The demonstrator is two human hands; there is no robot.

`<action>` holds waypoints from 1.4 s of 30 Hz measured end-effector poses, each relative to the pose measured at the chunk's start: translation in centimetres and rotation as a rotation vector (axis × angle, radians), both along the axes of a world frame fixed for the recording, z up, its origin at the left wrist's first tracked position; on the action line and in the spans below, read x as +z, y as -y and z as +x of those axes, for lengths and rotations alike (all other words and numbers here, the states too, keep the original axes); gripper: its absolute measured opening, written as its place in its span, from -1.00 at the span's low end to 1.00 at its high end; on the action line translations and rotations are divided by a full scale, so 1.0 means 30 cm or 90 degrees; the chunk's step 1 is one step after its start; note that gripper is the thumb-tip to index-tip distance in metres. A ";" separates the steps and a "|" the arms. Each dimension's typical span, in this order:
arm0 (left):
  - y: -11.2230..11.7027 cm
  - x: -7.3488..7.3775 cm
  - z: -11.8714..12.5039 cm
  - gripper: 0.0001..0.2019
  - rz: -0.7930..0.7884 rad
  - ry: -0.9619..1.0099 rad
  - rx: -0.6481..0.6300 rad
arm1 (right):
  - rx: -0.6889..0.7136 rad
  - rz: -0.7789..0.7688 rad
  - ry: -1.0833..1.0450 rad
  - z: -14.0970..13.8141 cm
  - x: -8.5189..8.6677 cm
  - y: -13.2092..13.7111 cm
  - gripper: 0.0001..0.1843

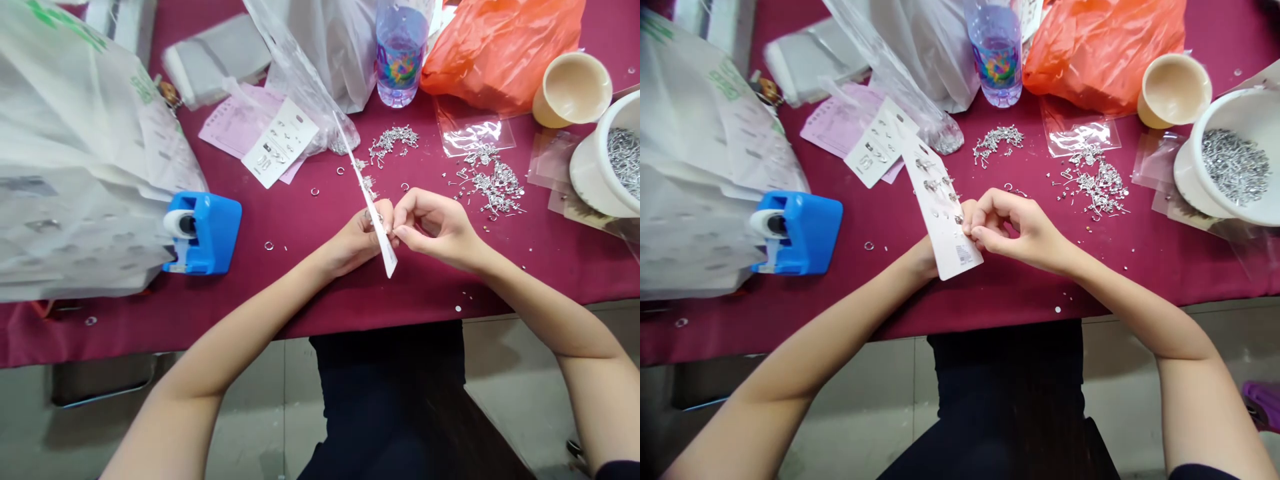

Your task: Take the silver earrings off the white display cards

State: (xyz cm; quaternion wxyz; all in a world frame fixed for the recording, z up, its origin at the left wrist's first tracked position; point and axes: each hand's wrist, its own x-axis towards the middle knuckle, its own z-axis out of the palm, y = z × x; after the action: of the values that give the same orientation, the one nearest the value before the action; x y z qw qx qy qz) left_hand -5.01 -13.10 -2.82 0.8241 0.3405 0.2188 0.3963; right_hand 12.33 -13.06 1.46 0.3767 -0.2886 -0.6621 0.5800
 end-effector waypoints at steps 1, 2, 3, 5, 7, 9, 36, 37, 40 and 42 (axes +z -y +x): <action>0.002 -0.005 0.002 -0.45 -0.002 0.004 -0.002 | 0.001 -0.024 -0.016 -0.004 -0.010 0.004 -0.80; 0.003 -0.008 0.003 -0.46 -0.005 0.010 -0.003 | -0.002 -0.043 -0.026 -0.004 -0.018 0.005 -0.80; 0.003 -0.009 0.003 -0.48 -0.008 0.017 -0.005 | -0.005 -0.058 -0.034 -0.001 -0.023 0.004 -0.80; 0.003 -0.010 0.003 -0.50 -0.011 0.032 -0.006 | -0.012 -0.081 -0.047 0.005 -0.028 0.002 -0.76; 0.003 -0.008 0.003 -0.51 -0.009 0.038 -0.003 | -0.021 -0.106 -0.053 0.005 -0.028 0.001 -0.70; 0.004 -0.006 0.002 -0.50 -0.005 0.030 0.000 | -0.030 -0.125 -0.052 0.001 -0.026 0.002 -0.64; 0.000 -0.004 0.012 -0.41 0.023 0.012 0.038 | -0.066 -0.018 -0.025 -0.024 -0.061 0.023 -0.74; -0.002 -0.001 0.012 -0.42 0.035 0.016 0.034 | -0.066 -0.015 -0.025 -0.023 -0.059 0.021 -0.71; -0.007 0.011 0.015 -0.45 0.061 0.019 0.034 | -0.068 -0.012 -0.024 -0.019 -0.055 0.018 -0.66; -0.010 0.020 0.017 -0.44 0.063 0.013 0.044 | -0.071 -0.009 -0.028 -0.017 -0.056 0.018 -0.67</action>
State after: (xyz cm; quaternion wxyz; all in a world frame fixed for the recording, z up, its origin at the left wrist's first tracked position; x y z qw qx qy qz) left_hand -4.51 -12.81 -2.22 0.7944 0.3689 0.2025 0.4380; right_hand 11.82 -13.59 -0.22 0.4208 -0.3149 -0.6324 0.5690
